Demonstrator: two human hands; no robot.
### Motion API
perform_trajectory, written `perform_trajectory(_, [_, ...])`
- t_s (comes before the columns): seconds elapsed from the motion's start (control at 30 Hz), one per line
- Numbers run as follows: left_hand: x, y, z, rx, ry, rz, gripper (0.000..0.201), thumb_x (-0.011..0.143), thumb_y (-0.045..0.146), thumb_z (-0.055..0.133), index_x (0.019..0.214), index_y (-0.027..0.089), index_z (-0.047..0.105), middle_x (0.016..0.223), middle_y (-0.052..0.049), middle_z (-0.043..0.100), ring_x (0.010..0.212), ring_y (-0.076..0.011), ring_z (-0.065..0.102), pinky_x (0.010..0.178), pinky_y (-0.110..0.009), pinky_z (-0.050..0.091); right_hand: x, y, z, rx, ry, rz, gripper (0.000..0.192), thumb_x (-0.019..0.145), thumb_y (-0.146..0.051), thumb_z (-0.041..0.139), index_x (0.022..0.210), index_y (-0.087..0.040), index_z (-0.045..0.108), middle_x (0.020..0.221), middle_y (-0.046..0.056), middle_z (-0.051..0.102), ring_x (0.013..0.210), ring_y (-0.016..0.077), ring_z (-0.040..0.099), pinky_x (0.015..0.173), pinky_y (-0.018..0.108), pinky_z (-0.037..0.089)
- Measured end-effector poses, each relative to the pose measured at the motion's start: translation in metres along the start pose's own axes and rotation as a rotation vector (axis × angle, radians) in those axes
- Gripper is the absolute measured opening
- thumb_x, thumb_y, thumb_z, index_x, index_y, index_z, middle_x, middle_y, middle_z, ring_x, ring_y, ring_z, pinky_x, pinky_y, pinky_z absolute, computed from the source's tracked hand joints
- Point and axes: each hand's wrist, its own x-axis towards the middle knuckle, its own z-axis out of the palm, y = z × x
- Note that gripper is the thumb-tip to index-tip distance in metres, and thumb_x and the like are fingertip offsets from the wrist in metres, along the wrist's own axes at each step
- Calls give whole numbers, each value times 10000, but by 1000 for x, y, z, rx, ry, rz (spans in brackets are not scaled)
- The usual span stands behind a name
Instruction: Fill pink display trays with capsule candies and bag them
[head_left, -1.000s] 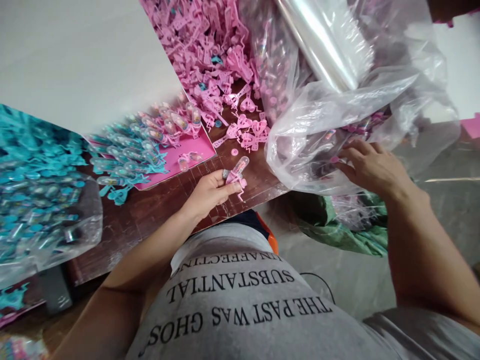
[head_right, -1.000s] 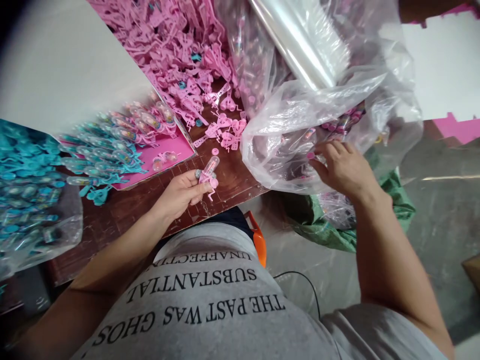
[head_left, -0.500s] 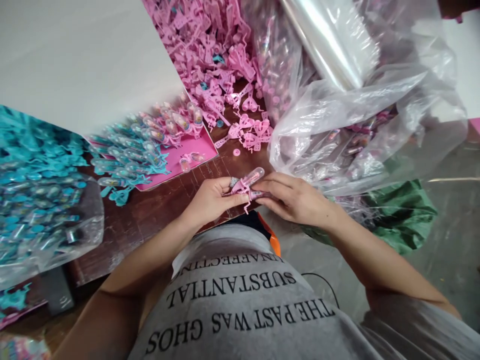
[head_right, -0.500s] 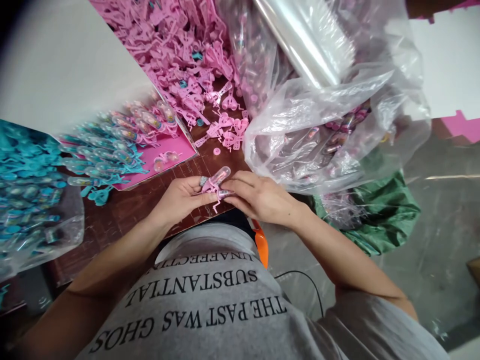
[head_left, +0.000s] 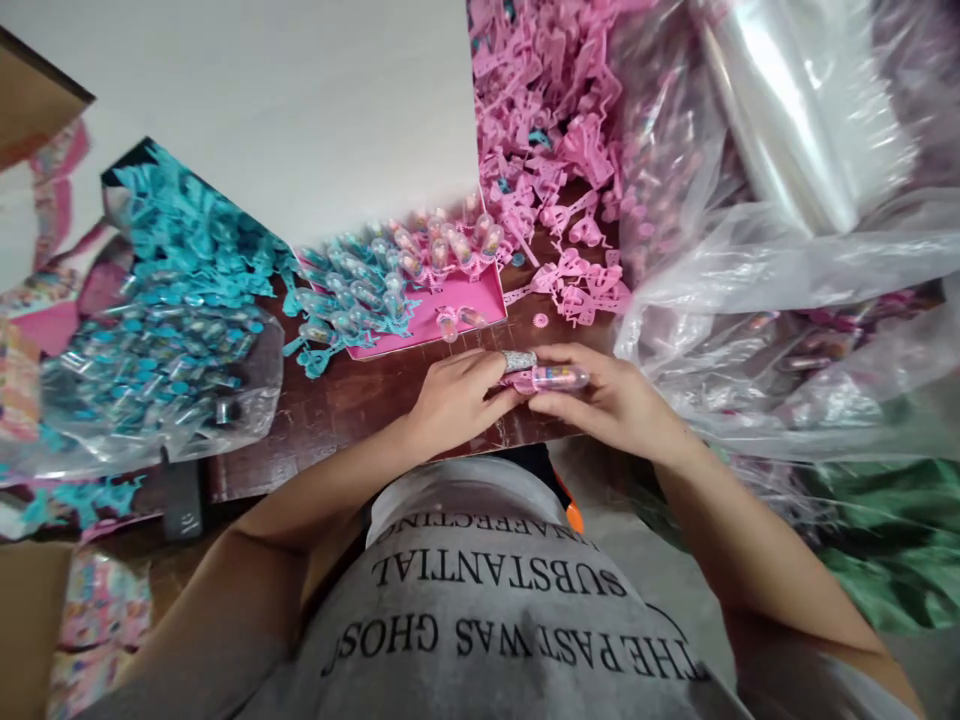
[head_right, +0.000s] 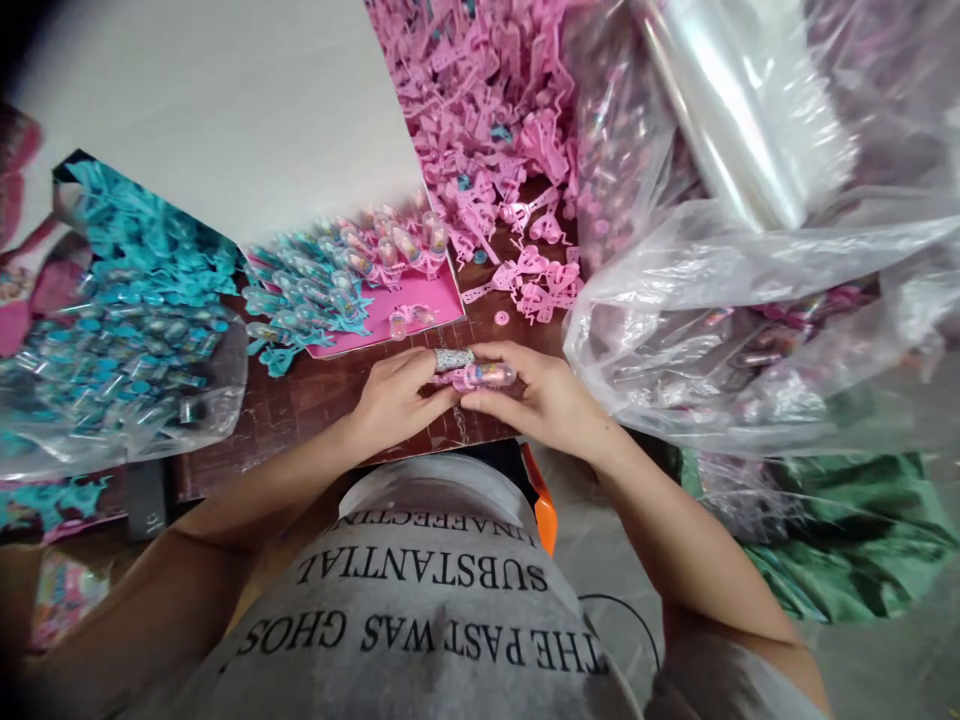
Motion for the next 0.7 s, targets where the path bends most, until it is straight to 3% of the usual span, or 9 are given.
perform_trajectory(0.07, [4, -7, -10, 76, 66, 46, 407, 934, 607, 792, 1029, 213, 755, 1143, -128, 801, 1155, -323, 720, 1067, -477, 531, 12, -5, -8, -91, 74, -34, 346, 973, -510, 782, 1268, -336, 732, 1115, 29, 806, 859, 223, 748, 742, 416, 636])
perform_trajectory(0.13, [11, -16, -24, 139, 87, 51, 389, 911, 596, 826, 1095, 260, 758, 1341, -104, 767, 1385, -362, 616, 1250, -578, 373, 27, -9, -22, -200, 178, -77, 271, 998, -500, 747, 1246, -390, 734, 1103, 11, 798, 794, 226, 727, 647, 417, 605])
perform_trajectory(0.2, [21, -27, -37, 158, 25, 55, 226, 973, 518, 778, 1065, 312, 760, 1388, -28, 758, 1458, -340, 565, 1312, -627, 246, 45, -11, -35, -350, 218, -125, 238, 1004, -506, 732, 1227, -424, 738, 1155, 5, 791, 883, 254, 744, 712, 458, 623])
perform_trajectory(0.3, [38, -47, -55, 131, -48, 70, 145, 1054, 415, 655, 1006, 321, 755, 1308, 9, 783, 1421, -312, 590, 1320, -677, 174, 77, -8, -44, -519, 106, -202, 214, 1023, -511, 690, 1191, -397, 756, 1204, 26, 785, 1077, 296, 745, 941, 535, 616])
perform_trajectory(0.47, [57, -80, -80, 178, 132, 9, 199, 1030, 443, 684, 909, 292, 730, 1105, -23, 777, 1387, -332, 572, 1320, -691, 106, 128, 10, -29, -660, -78, -258, 242, 1033, -480, 648, 1140, -300, 769, 1145, 54, 788, 1082, 301, 740, 985, 502, 586])
perform_trajectory(0.57, [64, -92, -90, 253, 171, 0, 236, 979, 503, 761, 972, 270, 728, 1247, -20, 762, 1385, -330, 525, 1302, -691, 116, 147, 18, -18, -716, -67, -262, 287, 999, -507, 692, 1145, -268, 752, 1036, 64, 795, 1023, 306, 745, 925, 461, 591])
perform_trajectory(0.7, [65, -79, -94, 233, 86, 79, 256, 1075, 491, 612, 1064, 272, 744, 1363, -9, 717, 1439, -325, 545, 1253, -659, 257, 147, 0, -7, -735, 53, -164, 446, 980, -540, 707, 1309, -239, 679, 880, 52, 771, 923, 326, 760, 854, 460, 600])
